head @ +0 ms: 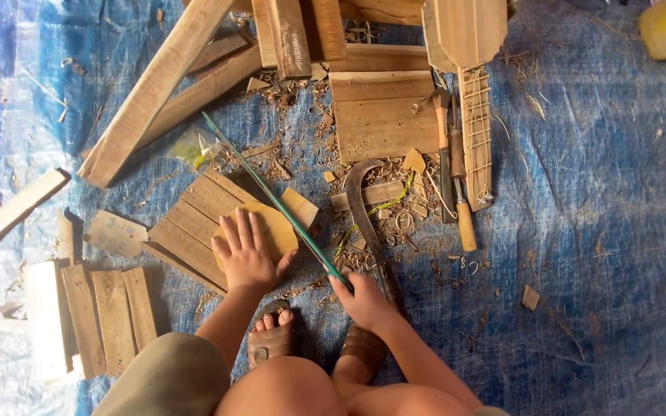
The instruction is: The person is shaping a wooden piece with a saw blade and then polishing a circular wooden component using a small wooden block.
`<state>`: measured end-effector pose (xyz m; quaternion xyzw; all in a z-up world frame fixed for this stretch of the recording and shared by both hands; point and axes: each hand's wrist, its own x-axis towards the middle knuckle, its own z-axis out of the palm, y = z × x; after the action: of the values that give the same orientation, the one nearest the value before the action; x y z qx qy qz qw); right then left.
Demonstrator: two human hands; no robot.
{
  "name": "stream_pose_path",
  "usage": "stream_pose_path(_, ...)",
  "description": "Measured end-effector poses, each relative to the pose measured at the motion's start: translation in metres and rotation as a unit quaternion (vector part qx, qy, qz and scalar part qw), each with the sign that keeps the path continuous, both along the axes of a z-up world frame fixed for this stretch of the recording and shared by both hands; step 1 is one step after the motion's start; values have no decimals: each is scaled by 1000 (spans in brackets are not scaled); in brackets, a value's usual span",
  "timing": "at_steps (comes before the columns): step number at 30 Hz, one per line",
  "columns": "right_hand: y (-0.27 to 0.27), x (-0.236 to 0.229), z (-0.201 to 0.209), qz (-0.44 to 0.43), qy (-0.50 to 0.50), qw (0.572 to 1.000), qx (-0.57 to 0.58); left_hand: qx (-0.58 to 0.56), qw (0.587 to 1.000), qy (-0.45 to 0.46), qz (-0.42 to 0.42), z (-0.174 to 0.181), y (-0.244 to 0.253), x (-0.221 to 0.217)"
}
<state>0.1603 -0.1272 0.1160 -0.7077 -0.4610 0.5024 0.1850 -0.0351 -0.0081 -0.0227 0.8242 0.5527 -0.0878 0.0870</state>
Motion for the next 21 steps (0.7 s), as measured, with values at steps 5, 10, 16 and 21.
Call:
stream_pose_path(5, -80, 29, -9, -75, 11, 996, -49, 136, 987, -91, 2, -24, -3, -4)
stream_pose_path(10, -120, 64, 12, -100, -30, 977, -186, 129, 987, -95, -11, -26, -1, -6)
stream_pose_path(16, -34, 37, 34, -105, -6, 981, -164, 115, 986, -110, -57, -21, 3, -6)
stream_pose_path(21, 27, 5, -23, -56, -38, 991, -115, 138, 982, -118, -42, -25, 1, -5)
